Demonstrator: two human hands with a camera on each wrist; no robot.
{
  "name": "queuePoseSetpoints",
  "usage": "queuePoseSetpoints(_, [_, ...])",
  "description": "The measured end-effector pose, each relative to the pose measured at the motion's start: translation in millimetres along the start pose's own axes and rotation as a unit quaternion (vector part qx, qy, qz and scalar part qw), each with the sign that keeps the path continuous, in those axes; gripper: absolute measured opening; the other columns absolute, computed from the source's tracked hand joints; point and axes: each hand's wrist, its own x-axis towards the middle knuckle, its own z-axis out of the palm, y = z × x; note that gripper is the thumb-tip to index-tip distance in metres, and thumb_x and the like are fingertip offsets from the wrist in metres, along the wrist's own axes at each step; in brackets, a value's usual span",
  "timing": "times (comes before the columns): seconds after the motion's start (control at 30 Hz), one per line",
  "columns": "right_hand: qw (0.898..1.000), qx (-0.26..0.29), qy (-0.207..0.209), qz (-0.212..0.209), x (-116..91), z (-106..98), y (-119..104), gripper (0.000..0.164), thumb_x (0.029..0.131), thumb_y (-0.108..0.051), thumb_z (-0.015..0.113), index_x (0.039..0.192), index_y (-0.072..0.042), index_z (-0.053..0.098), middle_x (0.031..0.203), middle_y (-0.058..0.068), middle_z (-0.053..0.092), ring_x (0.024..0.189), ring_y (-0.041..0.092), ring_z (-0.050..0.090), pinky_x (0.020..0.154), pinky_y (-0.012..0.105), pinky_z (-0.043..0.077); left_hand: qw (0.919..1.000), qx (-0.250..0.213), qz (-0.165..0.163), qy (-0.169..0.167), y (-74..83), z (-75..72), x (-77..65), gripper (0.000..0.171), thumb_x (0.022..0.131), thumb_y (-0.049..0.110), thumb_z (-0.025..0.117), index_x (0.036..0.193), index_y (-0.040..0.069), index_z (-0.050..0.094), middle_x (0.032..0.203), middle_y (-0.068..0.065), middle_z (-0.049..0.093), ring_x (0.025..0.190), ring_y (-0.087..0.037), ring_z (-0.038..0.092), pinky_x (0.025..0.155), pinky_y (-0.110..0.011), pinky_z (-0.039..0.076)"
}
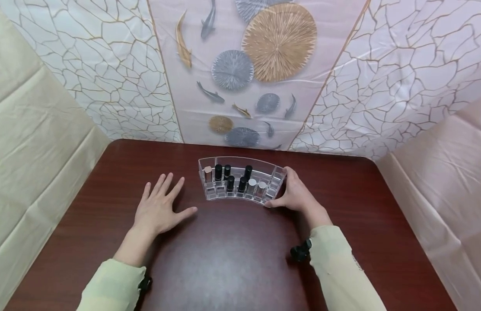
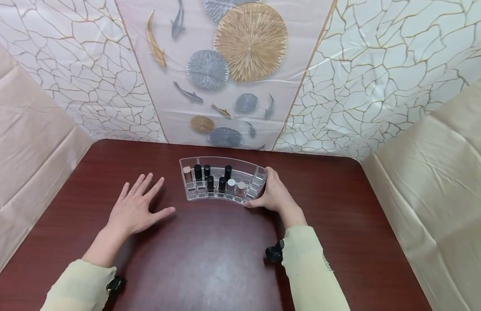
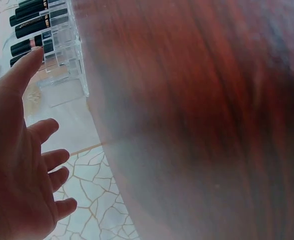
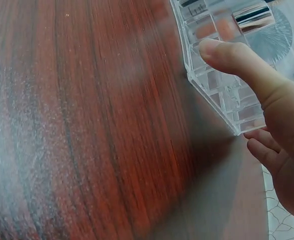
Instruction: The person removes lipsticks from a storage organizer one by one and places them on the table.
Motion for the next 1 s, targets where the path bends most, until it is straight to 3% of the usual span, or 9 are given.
queuePoseSetpoints(0.37, [1.0, -0.002, 0.008, -0.007, 1, 2, 2, 0.125, 0.062, -0.041, 0.105, 0.15, 0.006, 0.03, 0.145, 0.028, 0.046, 0.132, 0.042, 0.051, 0.116, 0.054, 0.042, 1.0, -0.002, -0.001, 0.005, 0.2, -7.1, 2.3, 0.102, 0.092, 0.075, 0.063, 0.17, 0.017, 0.032, 0.176, -0.019, 0.02, 0.164, -0.039, 0.012, 0.129, -0.064, 0.004])
queuePoseSetpoints(0.6, [1.0, -0.003, 0.006, -0.012, 0, 2, 1, 0.126, 0.063, -0.042, 0.104, 0.151, 0.008, 0.029, 0.143, 0.029, 0.045, 0.131, 0.042, 0.051, 0.115, 0.055, 0.042, 0.9997, -0.008, 0.013, 0.019, 13.2, -17.1, 13.1, 0.103, 0.092, 0.073, 0.066, 0.17, 0.016, 0.03, 0.176, -0.018, 0.024, 0.164, -0.036, 0.014, 0.13, -0.061, 0.006])
queuePoseSetpoints(1.0, [1.0, 0.0, 0.011, -0.014, -1, 3, 1, 0.124, 0.062, -0.041, 0.104, 0.149, 0.007, 0.03, 0.141, 0.029, 0.046, 0.128, 0.042, 0.052, 0.114, 0.055, 0.043, 0.9952, -0.031, 0.055, 0.075, 37.2, -28.6, 42.1, 0.088, 0.094, 0.055, 0.077, 0.162, 0.009, 0.046, 0.165, -0.019, 0.045, 0.154, -0.037, 0.041, 0.128, -0.054, 0.026])
